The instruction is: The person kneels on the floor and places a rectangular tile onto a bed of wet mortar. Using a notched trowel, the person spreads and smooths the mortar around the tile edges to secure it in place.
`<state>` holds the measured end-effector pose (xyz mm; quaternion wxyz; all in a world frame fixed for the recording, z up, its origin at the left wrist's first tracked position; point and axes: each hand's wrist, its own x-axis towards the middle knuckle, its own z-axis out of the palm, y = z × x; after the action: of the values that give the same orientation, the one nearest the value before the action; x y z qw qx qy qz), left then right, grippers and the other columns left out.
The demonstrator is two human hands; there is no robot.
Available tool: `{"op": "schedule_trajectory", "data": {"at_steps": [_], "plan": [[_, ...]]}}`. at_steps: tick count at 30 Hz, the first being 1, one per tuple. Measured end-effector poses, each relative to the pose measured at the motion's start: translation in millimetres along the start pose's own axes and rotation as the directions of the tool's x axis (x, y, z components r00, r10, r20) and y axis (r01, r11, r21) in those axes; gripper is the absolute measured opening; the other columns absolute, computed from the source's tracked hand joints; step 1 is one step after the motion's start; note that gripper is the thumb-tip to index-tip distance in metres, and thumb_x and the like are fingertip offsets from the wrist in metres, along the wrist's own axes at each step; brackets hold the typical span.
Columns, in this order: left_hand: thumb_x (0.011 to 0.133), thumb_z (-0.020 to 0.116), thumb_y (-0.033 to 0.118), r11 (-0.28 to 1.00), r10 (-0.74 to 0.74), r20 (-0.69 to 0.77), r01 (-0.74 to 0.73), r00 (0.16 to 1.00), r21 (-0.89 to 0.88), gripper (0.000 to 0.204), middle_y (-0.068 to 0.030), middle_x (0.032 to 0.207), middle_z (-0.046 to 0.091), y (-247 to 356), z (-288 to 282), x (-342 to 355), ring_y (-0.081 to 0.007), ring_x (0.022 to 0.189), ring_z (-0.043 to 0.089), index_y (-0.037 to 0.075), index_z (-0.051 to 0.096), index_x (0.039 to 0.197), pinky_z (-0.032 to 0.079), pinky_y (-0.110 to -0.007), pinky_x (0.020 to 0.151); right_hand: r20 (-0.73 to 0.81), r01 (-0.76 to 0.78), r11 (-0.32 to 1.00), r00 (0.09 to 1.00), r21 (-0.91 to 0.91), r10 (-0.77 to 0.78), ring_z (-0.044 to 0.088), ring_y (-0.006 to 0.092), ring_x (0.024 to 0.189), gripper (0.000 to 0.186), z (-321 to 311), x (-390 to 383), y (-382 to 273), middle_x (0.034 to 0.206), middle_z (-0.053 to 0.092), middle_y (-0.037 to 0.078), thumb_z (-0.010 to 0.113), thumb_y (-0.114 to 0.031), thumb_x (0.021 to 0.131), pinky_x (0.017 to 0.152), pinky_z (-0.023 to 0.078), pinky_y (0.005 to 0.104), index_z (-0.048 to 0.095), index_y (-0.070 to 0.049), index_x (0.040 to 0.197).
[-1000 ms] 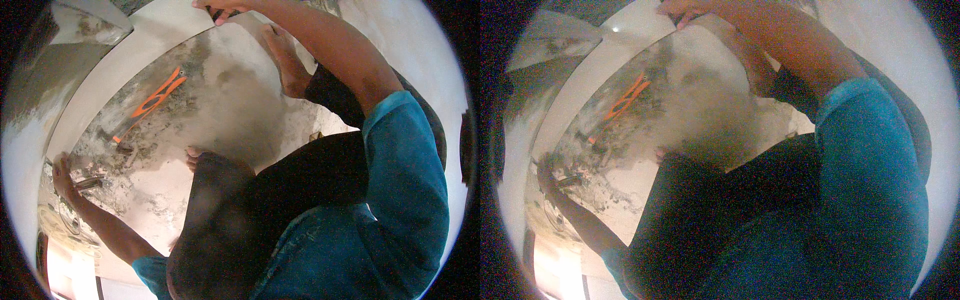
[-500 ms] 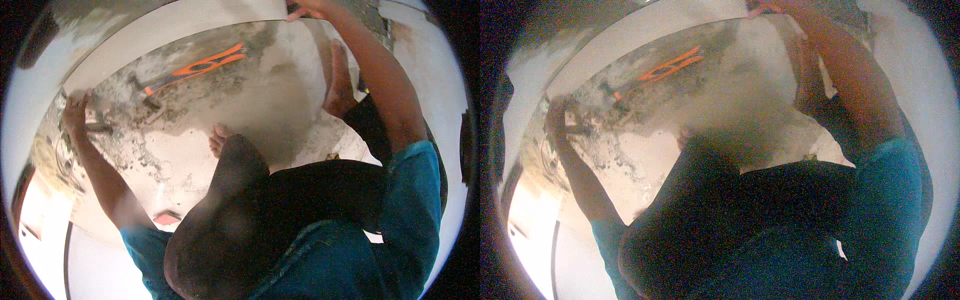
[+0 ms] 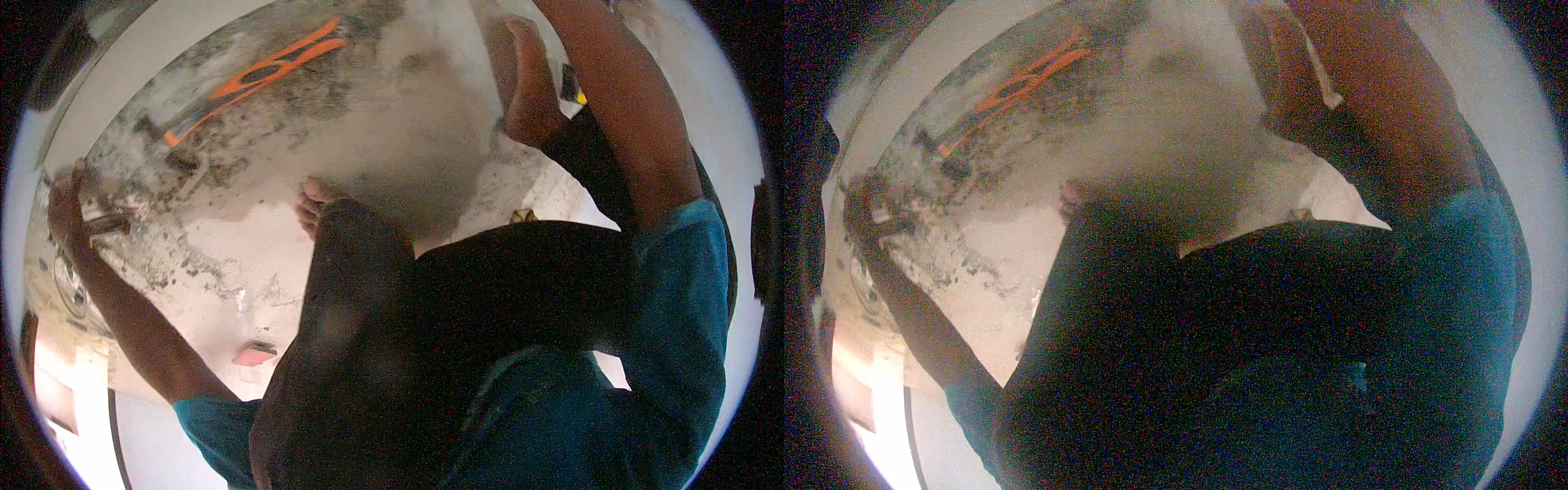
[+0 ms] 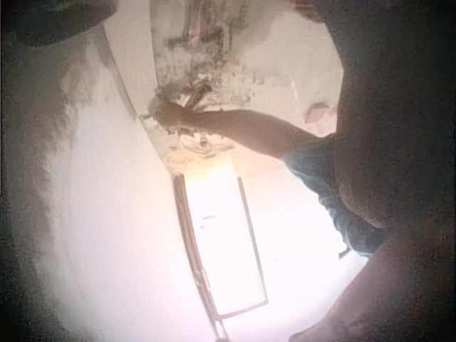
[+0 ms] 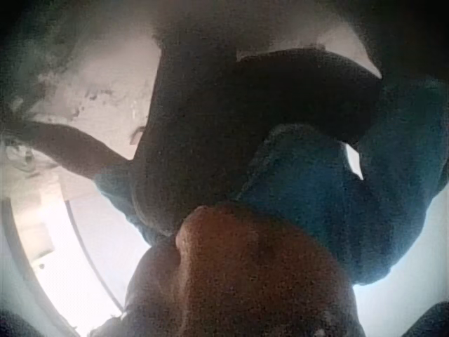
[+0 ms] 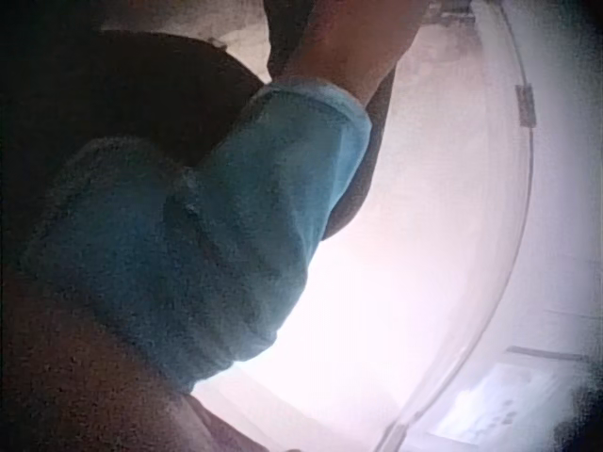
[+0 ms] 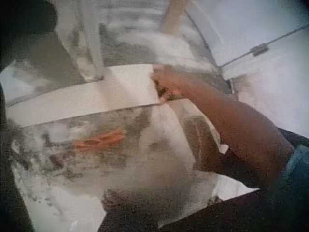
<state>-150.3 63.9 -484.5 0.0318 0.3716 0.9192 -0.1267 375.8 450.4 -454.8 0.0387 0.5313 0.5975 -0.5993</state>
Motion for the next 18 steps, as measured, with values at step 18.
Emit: {"op": "schedule_trajectory", "data": {"at_steps": [18], "plan": [[0.078,0.062,0.052,0.959,0.021,0.082,0.003,0.996,-0.285,0.076,-0.0128,0.135,0.045,-9.1,-1.6,-0.6,-0.0227,0.114,0.051,0.004,0.042,0.134,0.039,-0.034,0.097,0.000,0.027,0.998,1.000,0.050,-0.027,0.056,0.0268,0.099,0.051,1.5,-3.8,16.2,0.115,0.054,0.015,0.053,-0.032,0.090,0.074,0.052,0.0438,0.034,-0.011,0.132]]}}
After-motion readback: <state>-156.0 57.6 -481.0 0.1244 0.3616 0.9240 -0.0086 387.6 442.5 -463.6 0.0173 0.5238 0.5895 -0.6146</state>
